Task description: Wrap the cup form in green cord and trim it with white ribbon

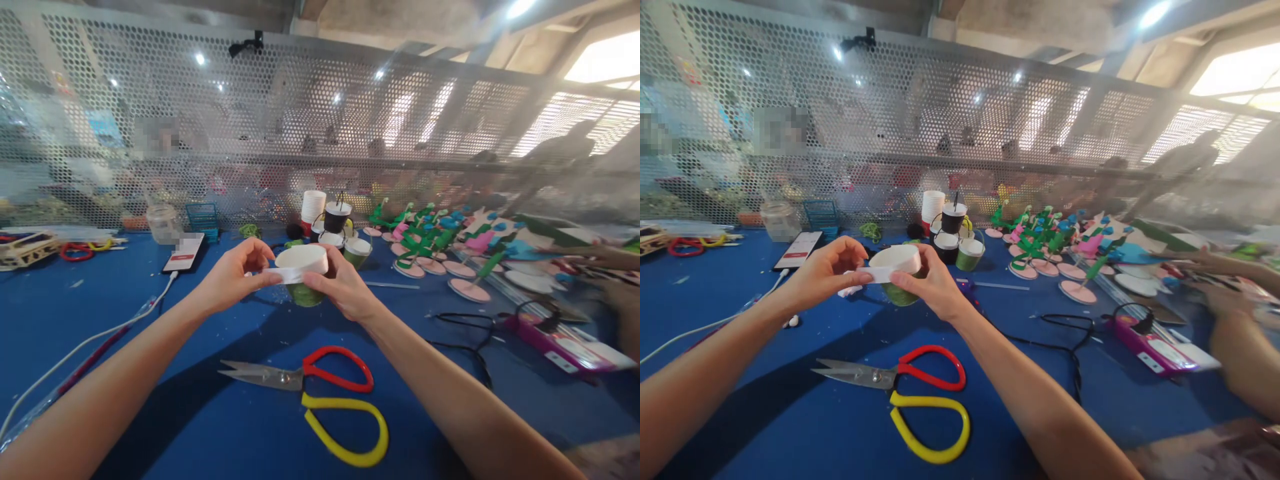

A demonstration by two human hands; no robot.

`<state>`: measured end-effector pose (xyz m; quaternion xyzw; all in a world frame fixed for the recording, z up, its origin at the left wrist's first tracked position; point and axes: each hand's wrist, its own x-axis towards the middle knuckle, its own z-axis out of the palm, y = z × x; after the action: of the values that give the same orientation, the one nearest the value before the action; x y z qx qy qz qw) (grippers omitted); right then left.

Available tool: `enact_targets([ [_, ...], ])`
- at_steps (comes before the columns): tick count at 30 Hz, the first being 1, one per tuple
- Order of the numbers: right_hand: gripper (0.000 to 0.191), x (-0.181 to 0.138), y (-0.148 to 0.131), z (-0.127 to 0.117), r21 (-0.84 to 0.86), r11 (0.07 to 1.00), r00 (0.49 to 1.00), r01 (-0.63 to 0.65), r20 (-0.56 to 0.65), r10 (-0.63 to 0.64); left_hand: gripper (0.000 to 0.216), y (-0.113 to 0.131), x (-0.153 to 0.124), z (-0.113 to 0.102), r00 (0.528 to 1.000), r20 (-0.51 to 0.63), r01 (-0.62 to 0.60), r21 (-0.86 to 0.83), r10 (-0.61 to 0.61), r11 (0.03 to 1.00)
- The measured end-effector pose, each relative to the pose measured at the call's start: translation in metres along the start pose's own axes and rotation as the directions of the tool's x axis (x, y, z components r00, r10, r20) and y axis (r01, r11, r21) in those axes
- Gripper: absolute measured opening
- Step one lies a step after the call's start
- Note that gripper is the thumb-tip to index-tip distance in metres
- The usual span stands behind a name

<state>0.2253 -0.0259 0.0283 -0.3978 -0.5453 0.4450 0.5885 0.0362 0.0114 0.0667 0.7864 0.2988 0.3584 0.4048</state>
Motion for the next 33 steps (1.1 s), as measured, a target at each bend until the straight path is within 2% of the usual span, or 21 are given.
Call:
enact_targets([
  [6,0.052,-0.003,-0.004,-0.002,0.225,0.969,0.985,-0.104,0.157,0.069,0.020,0.003,0.001,-0.007,0.991,0.122,0.058,-0.052,-0.052,0.997],
  [10,0.046,-0.004,-0.003,-0.002,0.294,0.936,0.954,-0.195,0.279,0.111,0.018,0.003,-0.001,-0.006,0.983,0.174,0.064,-0.044,-0.056,0.997],
  [15,0.048,-0.005,0.001,-0.004,0.350,0.896,0.925,-0.272,0.353,0.143,0.025,-0.001,-0.001,-0.006,0.992,0.128,0.014,-0.027,-0.010,1.000],
  [19,0.050,-0.008,0.001,-0.005,0.377,0.870,0.902,-0.318,0.403,0.155,0.035,-0.002,0.000,-0.005,0.990,0.139,0.037,-0.023,-0.033,0.999],
  [24,0.045,-0.008,0.001,-0.006,0.397,0.845,0.886,-0.359,0.429,0.175,0.017,0.002,-0.002,-0.005,0.990,0.141,0.003,0.021,-0.006,1.000],
  [28,0.044,-0.007,0.002,-0.007,0.397,0.839,0.877,-0.372,0.447,0.178,0.013,0.005,-0.004,-0.007,0.988,0.151,-0.019,0.050,0.011,0.999],
  [33,0.050,-0.008,0.001,-0.007,0.395,0.818,0.829,-0.418,0.535,0.166,0.011,0.009,-0.004,-0.007,0.983,0.176,-0.073,0.098,0.055,0.992],
])
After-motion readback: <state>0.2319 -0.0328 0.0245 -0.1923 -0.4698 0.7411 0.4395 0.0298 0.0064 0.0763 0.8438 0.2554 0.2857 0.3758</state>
